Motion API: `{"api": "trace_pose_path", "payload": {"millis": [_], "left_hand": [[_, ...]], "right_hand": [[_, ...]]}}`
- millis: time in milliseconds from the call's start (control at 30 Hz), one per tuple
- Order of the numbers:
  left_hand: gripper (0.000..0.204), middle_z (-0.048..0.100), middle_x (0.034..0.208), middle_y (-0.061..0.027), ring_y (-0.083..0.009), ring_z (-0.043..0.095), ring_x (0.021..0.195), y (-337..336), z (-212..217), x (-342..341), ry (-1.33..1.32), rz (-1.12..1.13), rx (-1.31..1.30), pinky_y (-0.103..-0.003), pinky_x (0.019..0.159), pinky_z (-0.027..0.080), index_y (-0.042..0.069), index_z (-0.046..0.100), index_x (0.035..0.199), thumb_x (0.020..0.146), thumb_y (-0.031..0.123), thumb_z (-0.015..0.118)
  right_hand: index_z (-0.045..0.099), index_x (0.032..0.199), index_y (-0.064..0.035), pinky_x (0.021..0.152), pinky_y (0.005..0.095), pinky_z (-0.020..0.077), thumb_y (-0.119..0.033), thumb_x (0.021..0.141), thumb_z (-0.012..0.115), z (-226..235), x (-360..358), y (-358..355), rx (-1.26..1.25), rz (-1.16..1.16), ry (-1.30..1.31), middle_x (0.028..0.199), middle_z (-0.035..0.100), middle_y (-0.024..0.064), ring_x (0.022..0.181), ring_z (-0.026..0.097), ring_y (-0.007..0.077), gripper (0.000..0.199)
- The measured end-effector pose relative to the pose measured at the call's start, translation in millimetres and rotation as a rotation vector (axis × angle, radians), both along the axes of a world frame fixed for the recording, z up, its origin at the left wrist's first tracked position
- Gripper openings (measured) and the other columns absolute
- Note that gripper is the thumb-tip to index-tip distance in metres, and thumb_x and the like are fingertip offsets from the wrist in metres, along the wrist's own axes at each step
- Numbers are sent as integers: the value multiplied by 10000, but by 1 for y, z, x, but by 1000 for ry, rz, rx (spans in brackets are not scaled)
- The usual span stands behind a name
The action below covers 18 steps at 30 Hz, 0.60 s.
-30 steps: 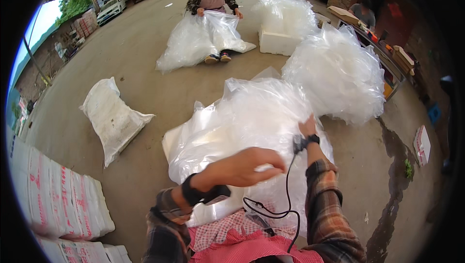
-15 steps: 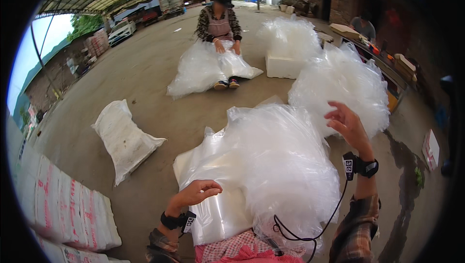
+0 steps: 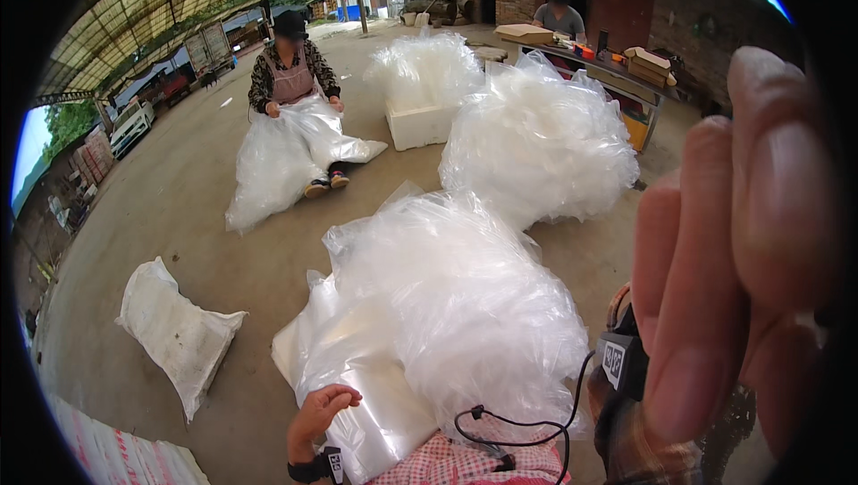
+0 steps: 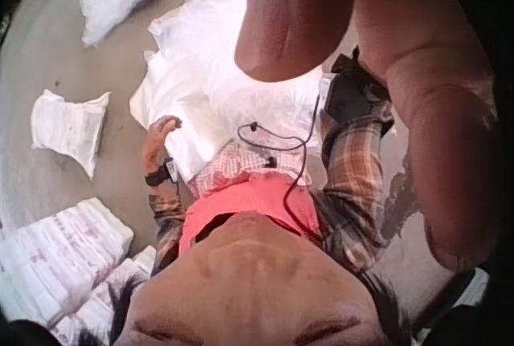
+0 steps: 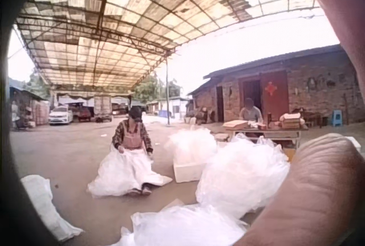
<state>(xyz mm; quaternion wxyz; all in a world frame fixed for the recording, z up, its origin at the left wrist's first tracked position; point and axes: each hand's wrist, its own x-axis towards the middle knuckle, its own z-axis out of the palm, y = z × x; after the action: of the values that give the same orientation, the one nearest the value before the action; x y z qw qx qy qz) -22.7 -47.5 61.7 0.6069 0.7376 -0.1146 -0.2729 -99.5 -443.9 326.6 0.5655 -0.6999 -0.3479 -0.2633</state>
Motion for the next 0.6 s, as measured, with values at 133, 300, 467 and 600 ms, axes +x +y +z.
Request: {"api": "trace_pose_path", "payload": {"millis": [133,300,467,600], "left_hand": [[206,668,922,-70,-132,621,861,6,-10,-3,13,39,-54,-266,813,487,-40,629,1025,923,121,549],[215,662,928,-74,-133,617,861,10,-21,-6,30,28,7,-272,803,492,-41,626,1015,925,140,555],[224,651,927,-60,-123,608,883,7,-16,-8,46,49,-77,-264,817,485,-34,613,1028,927,159,562],[223,662,907,-47,-122,620,840,18,-22,-10,86,105,13,-260,801,492,-28,625,1021,922,165,575]], "right_hand": [[329,1311,8,670,259,492,-272,843,633,1,8,1,-33,0,6,979,653,147,753,633,164,624],[395,1273,-3,665,253,485,-231,886,583,10,40,11,-132,-12,-85,1010,650,145,767,630,159,487],[461,1235,-14,660,247,479,-189,929,533,32,112,0,-109,-44,-316,1042,647,144,782,628,154,360],[565,1063,0,665,249,423,-138,933,537,21,176,-34,858,-73,172,941,600,75,754,537,136,191]]}}
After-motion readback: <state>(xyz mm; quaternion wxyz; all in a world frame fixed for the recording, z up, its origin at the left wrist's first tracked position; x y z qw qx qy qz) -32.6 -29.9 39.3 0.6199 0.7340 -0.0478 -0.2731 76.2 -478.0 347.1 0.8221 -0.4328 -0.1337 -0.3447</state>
